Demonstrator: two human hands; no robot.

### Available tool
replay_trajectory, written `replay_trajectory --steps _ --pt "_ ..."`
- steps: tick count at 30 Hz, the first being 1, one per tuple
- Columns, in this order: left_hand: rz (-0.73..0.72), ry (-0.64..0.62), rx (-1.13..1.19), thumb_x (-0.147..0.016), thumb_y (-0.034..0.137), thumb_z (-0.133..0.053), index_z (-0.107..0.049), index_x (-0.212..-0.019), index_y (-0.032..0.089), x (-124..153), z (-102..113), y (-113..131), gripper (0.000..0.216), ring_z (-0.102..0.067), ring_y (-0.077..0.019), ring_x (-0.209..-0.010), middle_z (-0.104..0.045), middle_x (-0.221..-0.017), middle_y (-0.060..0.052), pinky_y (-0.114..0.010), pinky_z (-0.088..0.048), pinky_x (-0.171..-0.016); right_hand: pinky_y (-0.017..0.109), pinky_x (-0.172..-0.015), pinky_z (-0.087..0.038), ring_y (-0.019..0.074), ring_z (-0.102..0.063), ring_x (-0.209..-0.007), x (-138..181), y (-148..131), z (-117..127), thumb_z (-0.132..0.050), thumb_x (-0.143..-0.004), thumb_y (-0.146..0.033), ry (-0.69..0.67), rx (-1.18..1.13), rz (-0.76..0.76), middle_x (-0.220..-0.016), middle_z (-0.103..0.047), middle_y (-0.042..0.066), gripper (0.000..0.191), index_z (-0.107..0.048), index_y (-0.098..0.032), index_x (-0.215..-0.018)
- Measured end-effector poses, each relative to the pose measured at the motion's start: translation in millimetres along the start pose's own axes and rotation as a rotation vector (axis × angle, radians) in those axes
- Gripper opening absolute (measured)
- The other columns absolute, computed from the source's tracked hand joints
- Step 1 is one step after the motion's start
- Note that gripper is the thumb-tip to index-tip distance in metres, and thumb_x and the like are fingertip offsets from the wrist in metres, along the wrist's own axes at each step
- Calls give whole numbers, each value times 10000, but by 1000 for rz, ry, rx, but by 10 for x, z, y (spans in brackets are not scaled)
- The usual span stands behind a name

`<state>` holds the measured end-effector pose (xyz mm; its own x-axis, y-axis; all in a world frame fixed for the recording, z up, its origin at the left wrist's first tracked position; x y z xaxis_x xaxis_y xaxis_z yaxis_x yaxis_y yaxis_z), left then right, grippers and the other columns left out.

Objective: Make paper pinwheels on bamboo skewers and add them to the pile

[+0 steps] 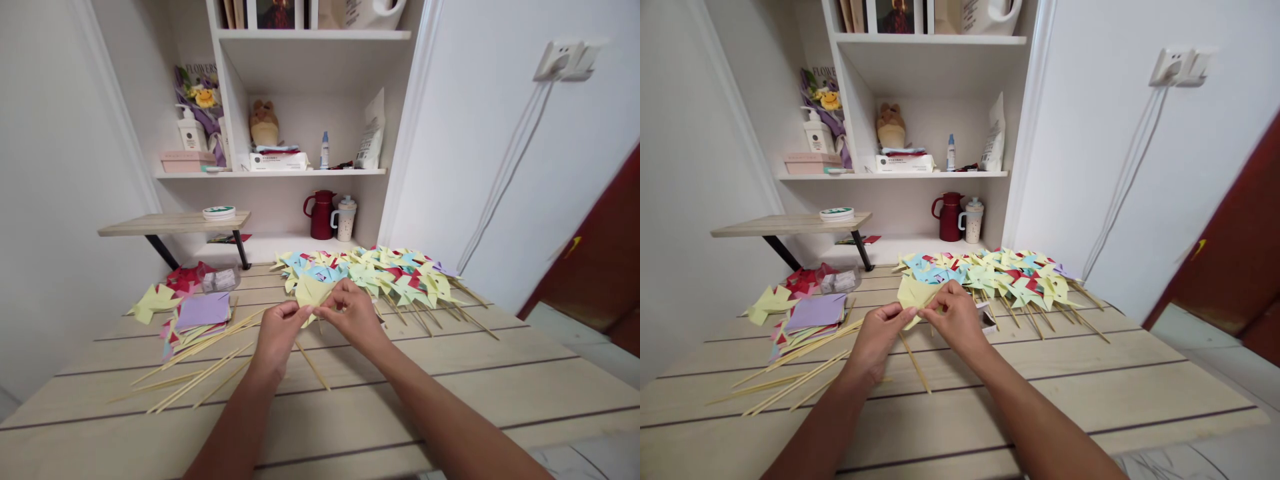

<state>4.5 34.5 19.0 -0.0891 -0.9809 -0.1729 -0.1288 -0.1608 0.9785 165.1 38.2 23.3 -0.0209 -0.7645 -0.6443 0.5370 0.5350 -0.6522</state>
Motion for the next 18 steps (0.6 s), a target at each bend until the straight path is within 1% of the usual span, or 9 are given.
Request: replay_trajectory --steps 4,7,10,12,13,15,16,18 --pt "-31 28 -20 -684 377 -796 -726 -685 151 -9 -14 -17 237 -545 -154 -687 -645 -694 -16 -253 -429 -687 291 -598 -419 143 -504 -649 5 0 -11 -805 -730 -254 -6 -24 -18 -733 -517 -2 179 -684 -200 -610" --pt "-78 86 -49 -699 343 -773 -702 -628 160 -11 -20 -21 208 -517 -143 -650 -597 -633 6 -240 -409 -648 295 -612 -427 150 -514 -669 13 -22 -15 -800 -741 -270 -4 -40 -13 -736 -514 0 168 -695 -204 -627" --pt "-155 123 -102 -727 301 -741 -706 -614 180 -15 -19 5 169 -558 -170 -708 -626 -677 -4 -253 -426 -699 308 -626 -439 159 -521 -683 15 -65 15 -796 -749 -276 15 -49 3 -751 -519 6 132 -712 -212 -670" --pt "-213 123 -148 -730 261 -734 -730 -628 196 -20 -14 39 122 -591 -198 -775 -668 -738 -22 -269 -434 -762 331 -669 -464 174 -538 -721 5 -91 66 -770 -777 -281 65 -49 25 -784 -524 16 101 -721 -219 -714" --pt "-241 130 -166 -722 241 -738 -738 -624 205 -22 -10 58 104 -597 -207 -786 -679 -749 -28 -274 -432 -779 350 -713 -480 190 -556 -773 -5 -98 99 -749 -797 -290 102 -46 42 -822 -530 27 84 -728 -224 -749" --pt "-281 158 -183 -692 202 -759 -743 -604 221 -26 2 87 92 -594 -215 -773 -681 -737 -35 -281 -423 -788 399 -833 -494 234 -574 -947 -30 -95 167 -715 -827 -323 171 -34 73 -956 -543 62 92 -743 -241 -857" --pt "-294 174 -186 -676 188 -772 -744 -595 229 -28 8 96 95 -590 -216 -762 -679 -731 -35 -284 -419 -787 428 -898 -484 258 -560 -1046 -45 -83 195 -717 -826 -346 184 -26 83 -1046 -542 79 140 -746 -253 -927" --pt "-309 190 -189 -658 171 -790 -753 -604 244 -31 17 99 98 -586 -220 -768 -683 -746 -37 -289 -410 -794 478 -998 -443 292 -505 -1198 -74 -42 228 -753 -789 -384 141 -16 83 -1211 -529 95 295 -726 -285 -1066"
Point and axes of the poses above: each hand's wrist, its own x-axis away from the middle knuckle, its own z-axis out of the back of the hand, y = z × x, the point moved 1 cm from there along -x, towards the middle knuckle
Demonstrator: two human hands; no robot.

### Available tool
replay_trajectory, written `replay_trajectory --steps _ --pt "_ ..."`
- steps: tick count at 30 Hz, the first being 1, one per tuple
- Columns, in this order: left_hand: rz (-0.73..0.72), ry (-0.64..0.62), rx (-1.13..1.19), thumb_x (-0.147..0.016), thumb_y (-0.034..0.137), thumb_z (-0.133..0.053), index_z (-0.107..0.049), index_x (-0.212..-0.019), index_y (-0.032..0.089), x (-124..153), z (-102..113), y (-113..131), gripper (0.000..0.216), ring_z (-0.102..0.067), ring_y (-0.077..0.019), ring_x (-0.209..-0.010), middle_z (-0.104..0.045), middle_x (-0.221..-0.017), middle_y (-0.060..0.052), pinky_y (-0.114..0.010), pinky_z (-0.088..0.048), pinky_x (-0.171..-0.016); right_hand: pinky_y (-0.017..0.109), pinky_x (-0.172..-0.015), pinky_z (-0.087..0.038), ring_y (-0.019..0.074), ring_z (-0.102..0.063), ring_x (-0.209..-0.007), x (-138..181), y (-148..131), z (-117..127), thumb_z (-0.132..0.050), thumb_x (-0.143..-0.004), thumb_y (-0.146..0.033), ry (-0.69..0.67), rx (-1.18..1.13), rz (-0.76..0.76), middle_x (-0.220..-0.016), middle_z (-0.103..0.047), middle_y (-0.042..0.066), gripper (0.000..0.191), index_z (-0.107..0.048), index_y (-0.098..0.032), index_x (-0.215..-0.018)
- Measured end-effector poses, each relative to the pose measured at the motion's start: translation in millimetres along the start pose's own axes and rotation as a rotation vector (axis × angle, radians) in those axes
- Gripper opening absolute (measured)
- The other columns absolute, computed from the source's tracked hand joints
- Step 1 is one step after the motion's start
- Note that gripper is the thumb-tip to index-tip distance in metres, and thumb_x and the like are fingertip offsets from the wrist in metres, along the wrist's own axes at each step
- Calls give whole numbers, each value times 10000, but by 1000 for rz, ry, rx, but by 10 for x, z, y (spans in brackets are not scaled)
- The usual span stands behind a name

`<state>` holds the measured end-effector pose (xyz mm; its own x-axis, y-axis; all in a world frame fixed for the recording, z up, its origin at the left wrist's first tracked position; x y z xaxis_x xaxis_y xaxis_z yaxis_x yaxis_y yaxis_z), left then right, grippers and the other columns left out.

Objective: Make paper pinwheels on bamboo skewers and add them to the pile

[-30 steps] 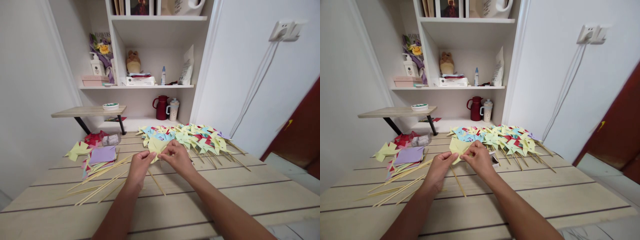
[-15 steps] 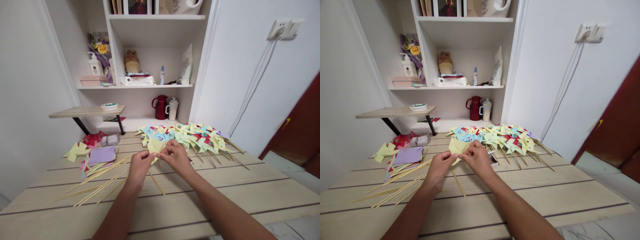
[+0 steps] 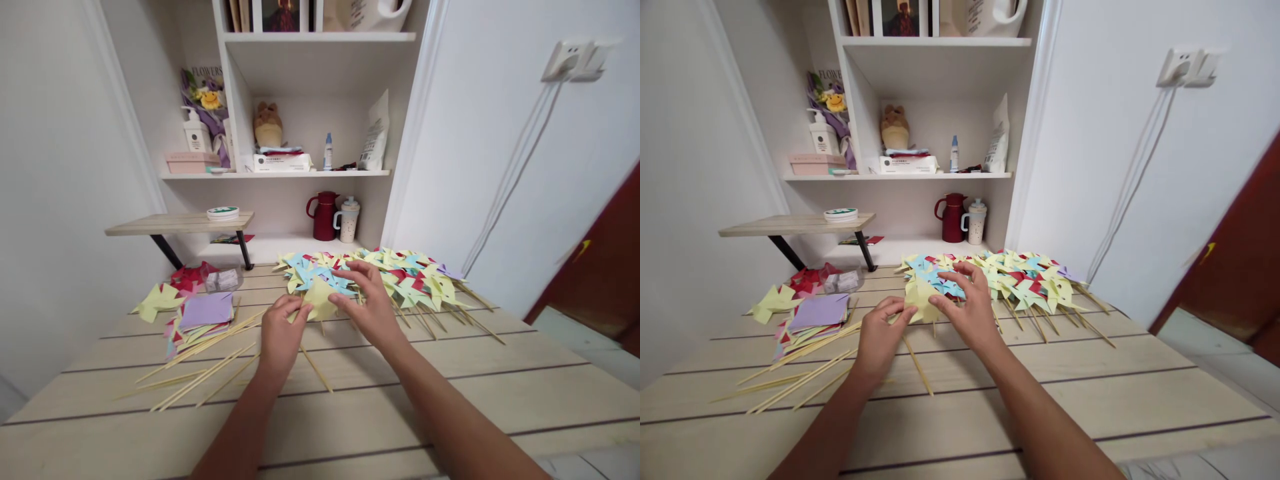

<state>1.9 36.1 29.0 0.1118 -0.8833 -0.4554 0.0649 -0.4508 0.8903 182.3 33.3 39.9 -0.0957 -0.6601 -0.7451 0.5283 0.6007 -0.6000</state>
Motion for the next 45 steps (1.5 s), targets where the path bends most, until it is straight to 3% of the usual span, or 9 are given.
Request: replay_trajectory --steps 4,10,15,19,22,25,30,35,45 --pt "-35 -11 -21 -654 157 -800 -768 -619 278 9 -7 -28 130 -582 -233 -813 -690 -767 -37 -306 -395 -846 501 -1034 -424 301 -485 -1270 -17 79 -18 -837 -697 -365 -180 -36 -35 -1324 -558 83 472 -696 -312 -1144" --pt "-119 -78 -123 -692 138 -769 -780 -650 305 26 -33 -67 172 -586 -251 -868 -712 -785 -38 -358 -330 -981 489 -1016 -418 292 -553 -1181 -2 48 -58 -837 -712 -272 -251 22 24 -1228 -653 84 129 -752 -234 -801" --pt "-158 -117 -239 -744 158 -732 -782 -692 312 40 -45 -69 170 -586 -262 -887 -717 -812 -36 -411 -284 -1049 472 -995 -430 277 -576 -1125 1 12 -57 -808 -733 -249 -278 -66 -28 -1121 -697 72 52 -767 -246 -764" --pt "-153 -16 -161 -785 251 -732 -781 -866 304 67 -31 -26 109 -578 -262 -1019 -700 -983 -51 -383 -311 -1065 424 -866 -505 265 -658 -938 36 -12 -115 -816 -687 -310 -250 -356 -333 -979 -725 79 158 -774 -206 -799" --pt "-107 80 -25 -830 380 -702 -589 -1317 315 66 -1 -13 505 -540 -245 -1157 -603 -1259 -77 -352 -374 -1040 381 -740 -538 240 -685 -749 79 -18 -197 -832 -648 -337 -229 -727 -662 -829 -755 82 287 -771 -164 -868" --pt "1 96 144 -833 480 -681 -360 -1489 286 41 13 -56 755 -528 -236 -1214 -534 -1369 -110 -353 -408 -1027 338 -764 -535 215 -695 -730 90 -10 -252 -864 -602 -301 -154 -971 -779 -826 -778 88 339 -775 -139 -886" --pt "172 -103 238 -738 467 -775 -677 -1197 202 19 -35 -147 539 -540 -278 -1242 -590 -1350 -129 -379 -408 -1045 293 -751 -521 188 -693 -721 93 17 -289 -881 -589 -263 -125 -1094 -806 -833 -791 80 364 -783 -128 -912" --pt "205 -192 272 -723 385 -796 -749 -1061 171 49 -76 -123 403 -621 -285 -1133 -702 -1184 -126 -390 -458 -986 310 -796 -504 199 -692 -770 151 -5 -363 -889 -594 -272 -199 -1084 -793 -866 -789 85 383 -783 -132 -934" --pt "307 -31 317 -660 368 -840 -768 -950 116 82 -63 -129 391 -701 -278 -936 -774 -917 -117 -348 -525 -818 351 -810 -481 209 -660 -781 229 -62 -448 -870 -623 -345 -231 -1019 -778 -798 -756 55 354 -755 -164 -904"
Point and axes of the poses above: each hand's wrist, its own x-axis away from the middle knuckle, its own z-axis out of the back of the hand, y = z × x, the point moved 1 cm from there along -x, towards the middle knuckle
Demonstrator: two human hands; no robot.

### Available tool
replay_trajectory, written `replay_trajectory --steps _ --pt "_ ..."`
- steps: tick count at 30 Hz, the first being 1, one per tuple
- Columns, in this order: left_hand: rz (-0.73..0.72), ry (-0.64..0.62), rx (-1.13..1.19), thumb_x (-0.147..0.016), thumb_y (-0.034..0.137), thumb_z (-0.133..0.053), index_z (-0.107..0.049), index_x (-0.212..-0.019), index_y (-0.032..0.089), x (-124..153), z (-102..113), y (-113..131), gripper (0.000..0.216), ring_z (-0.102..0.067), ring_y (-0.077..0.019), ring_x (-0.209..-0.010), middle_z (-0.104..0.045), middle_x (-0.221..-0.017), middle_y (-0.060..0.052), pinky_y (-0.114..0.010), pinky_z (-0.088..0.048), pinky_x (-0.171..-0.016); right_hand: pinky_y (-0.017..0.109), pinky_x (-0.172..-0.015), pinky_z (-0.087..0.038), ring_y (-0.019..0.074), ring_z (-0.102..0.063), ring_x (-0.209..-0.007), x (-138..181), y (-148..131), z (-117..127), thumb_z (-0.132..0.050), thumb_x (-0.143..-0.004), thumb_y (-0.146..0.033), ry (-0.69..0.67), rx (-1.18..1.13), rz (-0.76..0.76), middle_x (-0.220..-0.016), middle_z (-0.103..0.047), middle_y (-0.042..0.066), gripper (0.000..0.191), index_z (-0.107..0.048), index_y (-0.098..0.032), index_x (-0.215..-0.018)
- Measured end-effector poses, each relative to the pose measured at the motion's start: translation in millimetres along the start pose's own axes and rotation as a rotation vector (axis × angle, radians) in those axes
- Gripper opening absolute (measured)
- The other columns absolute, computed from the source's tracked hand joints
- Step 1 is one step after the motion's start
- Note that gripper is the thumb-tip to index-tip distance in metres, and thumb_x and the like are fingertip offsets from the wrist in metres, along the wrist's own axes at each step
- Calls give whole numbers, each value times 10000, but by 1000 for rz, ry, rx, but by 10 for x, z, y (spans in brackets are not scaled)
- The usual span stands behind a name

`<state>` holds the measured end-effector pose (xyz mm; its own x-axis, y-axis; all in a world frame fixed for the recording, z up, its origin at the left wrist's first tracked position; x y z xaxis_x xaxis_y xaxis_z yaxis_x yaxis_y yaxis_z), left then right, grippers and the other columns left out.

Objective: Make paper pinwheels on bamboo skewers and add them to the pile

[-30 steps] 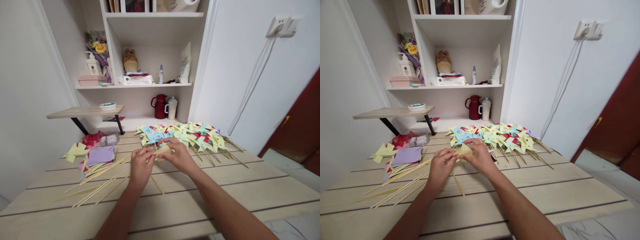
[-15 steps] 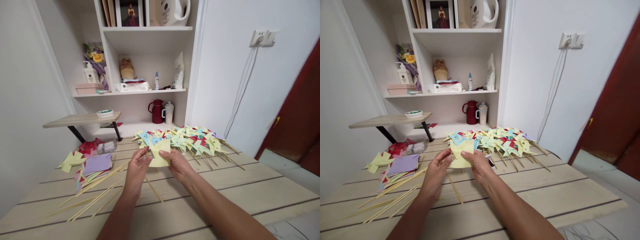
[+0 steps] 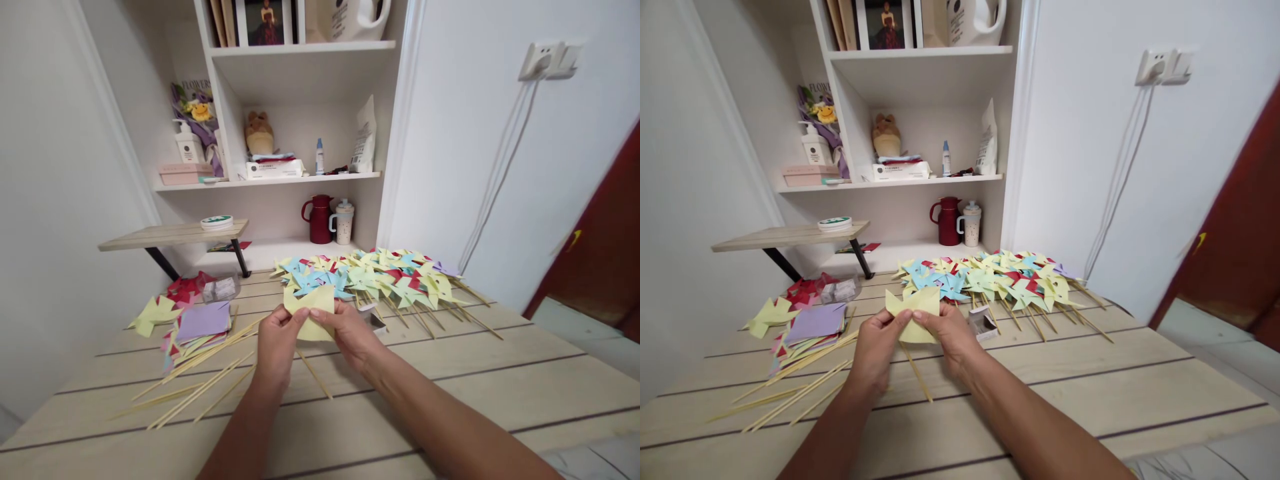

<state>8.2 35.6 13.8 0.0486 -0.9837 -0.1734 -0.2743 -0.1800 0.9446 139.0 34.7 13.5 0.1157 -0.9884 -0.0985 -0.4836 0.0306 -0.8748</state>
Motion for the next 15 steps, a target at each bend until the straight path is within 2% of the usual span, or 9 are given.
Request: replay_trajectory --steps 2,4,6,8,11,15 --pt "53 11 37 -645 373 -852 -765 -940 107 -6 28 12 407 -708 -278 -909 -774 -916 -127 -354 -533 -808 356 -787 -481 198 -637 -743 -10 -20 35 -827 -676 -383 14 59 39 -773 -729 43 283 -730 -175 -841" --pt "121 8 87 -634 368 -862 -762 -953 99 -27 71 32 429 -712 -274 -904 -774 -922 -135 -360 -534 -828 351 -785 -477 187 -616 -754 -29 -79 103 -790 -717 -387 73 155 143 -788 -700 25 230 -695 -196 -801" --pt "186 -11 132 -626 354 -870 -762 -966 95 -59 121 52 441 -712 -266 -914 -774 -921 -137 -353 -529 -857 353 -826 -470 189 -607 -842 -40 -174 184 -778 -734 -344 138 274 294 -889 -682 15 199 -682 -229 -864" --pt "235 -34 157 -620 341 -875 -763 -956 93 -90 163 62 433 -712 -256 -906 -774 -910 -134 -337 -528 -857 373 -865 -463 200 -593 -932 -29 -285 245 -759 -759 -297 148 432 462 -989 -646 17 209 -677 -270 -949" --pt "271 -74 175 -617 331 -877 -764 -926 89 -113 194 54 408 -713 -242 -861 -774 -898 -131 -313 -534 -821 402 -932 -439 225 -544 -1056 34 -414 255 -719 -806 -233 72 759 748 -1046 -552 40 99 -724 -281 -892" --pt "288 -101 197 -620 325 -876 -761 -910 81 -121 203 24 395 -705 -221 -770 -771 -865 -129 -296 -541 -750 396 -879 -467 211 -533 -979 105 -426 179 -683 -847 -161 -126 991 869 -1000 -489 44 166 -758 -296 -907"
Point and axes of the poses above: each hand's wrist, its own x-axis away from the middle knuckle, its own z-axis out of the back of the hand, y = z × x, the point moved 1 cm from there along -x, towards the middle knuckle
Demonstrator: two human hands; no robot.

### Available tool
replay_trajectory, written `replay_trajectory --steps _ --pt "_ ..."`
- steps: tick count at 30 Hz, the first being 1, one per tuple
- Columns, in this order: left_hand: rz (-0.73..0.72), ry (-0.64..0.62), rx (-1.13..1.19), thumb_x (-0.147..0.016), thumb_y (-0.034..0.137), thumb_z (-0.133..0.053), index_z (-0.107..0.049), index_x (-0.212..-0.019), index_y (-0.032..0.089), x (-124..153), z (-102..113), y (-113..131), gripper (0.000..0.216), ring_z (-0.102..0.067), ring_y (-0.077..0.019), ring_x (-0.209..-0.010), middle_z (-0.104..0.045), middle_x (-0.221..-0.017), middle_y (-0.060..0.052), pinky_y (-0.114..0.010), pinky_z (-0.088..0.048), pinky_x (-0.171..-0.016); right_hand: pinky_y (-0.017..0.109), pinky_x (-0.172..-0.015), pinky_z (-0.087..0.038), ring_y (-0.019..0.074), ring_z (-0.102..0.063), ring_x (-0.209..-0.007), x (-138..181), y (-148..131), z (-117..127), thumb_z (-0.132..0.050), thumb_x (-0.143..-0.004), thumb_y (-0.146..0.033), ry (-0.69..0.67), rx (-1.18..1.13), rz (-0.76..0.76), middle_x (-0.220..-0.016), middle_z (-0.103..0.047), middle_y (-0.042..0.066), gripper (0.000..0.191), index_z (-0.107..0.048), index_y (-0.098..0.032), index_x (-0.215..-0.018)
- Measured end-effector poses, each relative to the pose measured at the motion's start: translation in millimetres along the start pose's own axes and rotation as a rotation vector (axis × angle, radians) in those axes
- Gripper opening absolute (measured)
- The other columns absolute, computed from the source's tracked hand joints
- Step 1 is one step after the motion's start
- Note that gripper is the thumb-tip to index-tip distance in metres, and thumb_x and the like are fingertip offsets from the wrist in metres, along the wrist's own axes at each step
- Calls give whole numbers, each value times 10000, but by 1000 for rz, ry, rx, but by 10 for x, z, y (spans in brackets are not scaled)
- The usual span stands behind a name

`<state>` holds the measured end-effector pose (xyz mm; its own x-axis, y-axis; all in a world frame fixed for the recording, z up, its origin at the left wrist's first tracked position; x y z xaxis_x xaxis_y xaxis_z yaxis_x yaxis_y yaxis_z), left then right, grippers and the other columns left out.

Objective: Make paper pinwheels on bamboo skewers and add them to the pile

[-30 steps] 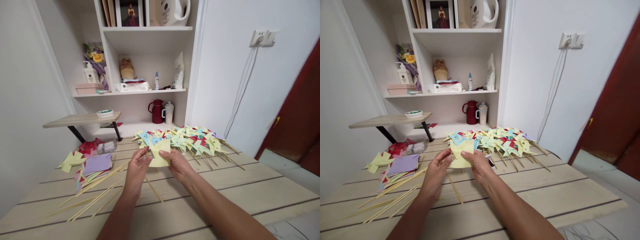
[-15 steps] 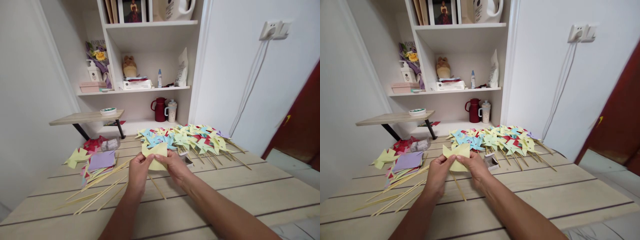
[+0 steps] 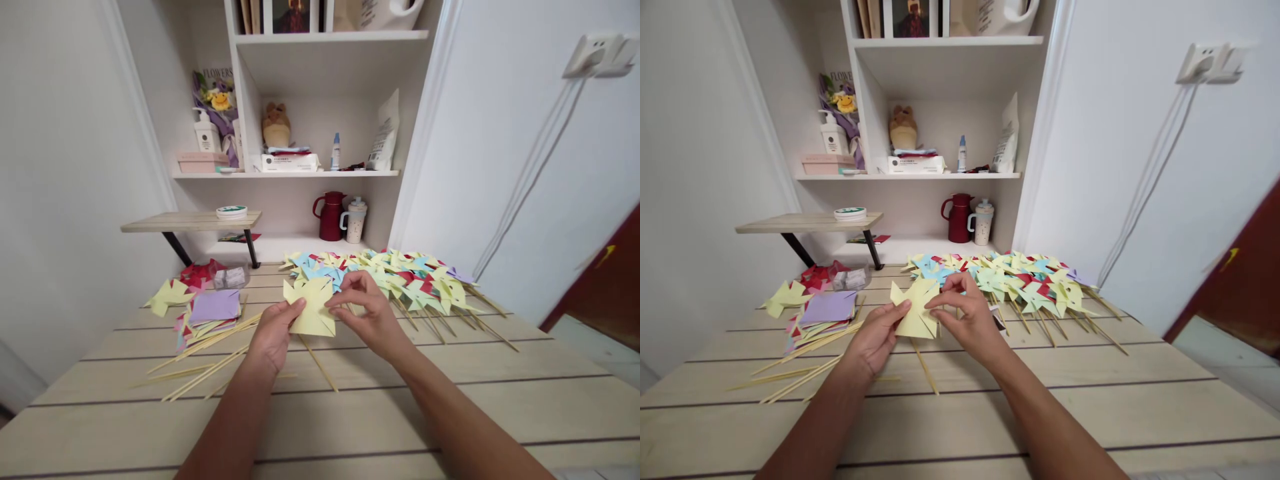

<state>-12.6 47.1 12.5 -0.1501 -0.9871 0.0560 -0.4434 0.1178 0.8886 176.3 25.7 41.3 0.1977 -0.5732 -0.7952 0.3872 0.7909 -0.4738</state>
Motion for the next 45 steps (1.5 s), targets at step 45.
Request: replay_trajectory --steps 45 --pt "-129 66 -54 -632 350 -862 -772 -964 90 113 -121 11 431 -693 -211 -741 -771 -838 -125 -289 -498 -699 325 -699 -477 178 -549 -774 33 -5 -162 -732 -820 -359 -111 -105 -200 -829 -545 20 142 -728 -247 -733"
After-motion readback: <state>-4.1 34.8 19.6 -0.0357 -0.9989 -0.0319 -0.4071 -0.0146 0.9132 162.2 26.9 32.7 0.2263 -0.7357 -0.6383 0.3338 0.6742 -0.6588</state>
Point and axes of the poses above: each hand's wrist, its own x-axis away from the middle knuckle, its own z-axis out of the back of the hand, y = z × x, the point moved 1 cm from there along -x, towards the middle knuckle
